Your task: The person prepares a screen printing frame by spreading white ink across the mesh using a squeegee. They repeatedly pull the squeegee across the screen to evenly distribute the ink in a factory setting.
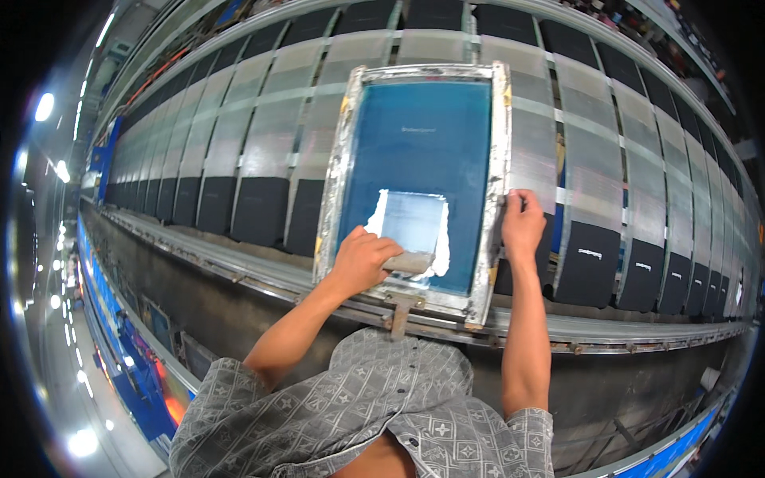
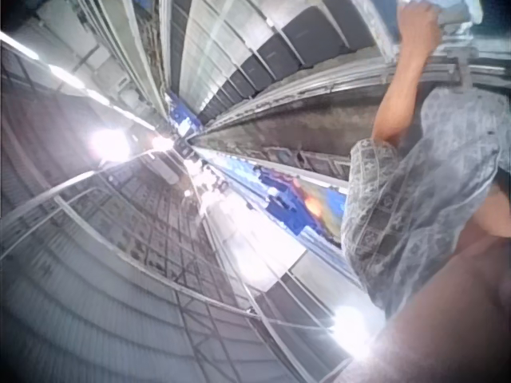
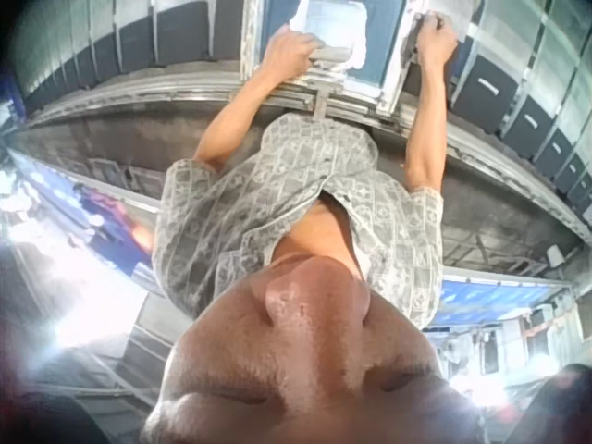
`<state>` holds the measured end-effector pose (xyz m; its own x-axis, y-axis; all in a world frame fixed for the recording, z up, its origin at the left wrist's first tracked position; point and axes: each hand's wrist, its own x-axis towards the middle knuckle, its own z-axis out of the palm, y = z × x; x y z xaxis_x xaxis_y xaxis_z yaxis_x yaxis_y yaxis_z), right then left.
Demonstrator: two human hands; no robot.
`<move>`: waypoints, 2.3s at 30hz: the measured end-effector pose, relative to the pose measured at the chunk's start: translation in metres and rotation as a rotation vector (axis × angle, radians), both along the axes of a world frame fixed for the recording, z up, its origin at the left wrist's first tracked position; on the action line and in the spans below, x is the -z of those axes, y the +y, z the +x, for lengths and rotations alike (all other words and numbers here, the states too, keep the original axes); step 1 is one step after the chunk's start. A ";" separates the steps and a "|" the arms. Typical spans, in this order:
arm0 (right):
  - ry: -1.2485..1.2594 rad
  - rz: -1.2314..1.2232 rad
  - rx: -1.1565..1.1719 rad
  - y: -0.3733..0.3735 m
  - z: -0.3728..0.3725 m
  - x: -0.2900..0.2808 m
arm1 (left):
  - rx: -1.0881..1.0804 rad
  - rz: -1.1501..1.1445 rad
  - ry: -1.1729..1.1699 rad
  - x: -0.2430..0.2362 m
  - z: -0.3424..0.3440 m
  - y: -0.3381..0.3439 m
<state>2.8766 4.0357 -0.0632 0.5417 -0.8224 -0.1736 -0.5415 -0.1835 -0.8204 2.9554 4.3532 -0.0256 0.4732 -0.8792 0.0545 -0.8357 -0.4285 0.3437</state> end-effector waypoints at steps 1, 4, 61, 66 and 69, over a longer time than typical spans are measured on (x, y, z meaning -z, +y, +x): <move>-0.009 -0.022 0.019 0.011 0.006 -0.016 | -0.003 -0.018 0.024 -0.004 0.006 0.007; -0.115 -0.139 -0.005 0.046 0.022 -0.001 | 0.024 -0.010 0.050 -0.003 0.044 0.033; -0.213 -0.081 -0.030 0.275 0.168 0.016 | 0.009 0.042 0.006 -0.006 0.188 0.255; -0.332 0.043 0.018 0.357 0.215 0.031 | 0.012 0.093 0.036 -0.013 0.242 0.317; -0.321 0.036 0.024 0.376 0.224 0.030 | 0.011 0.099 0.061 -0.009 0.251 0.336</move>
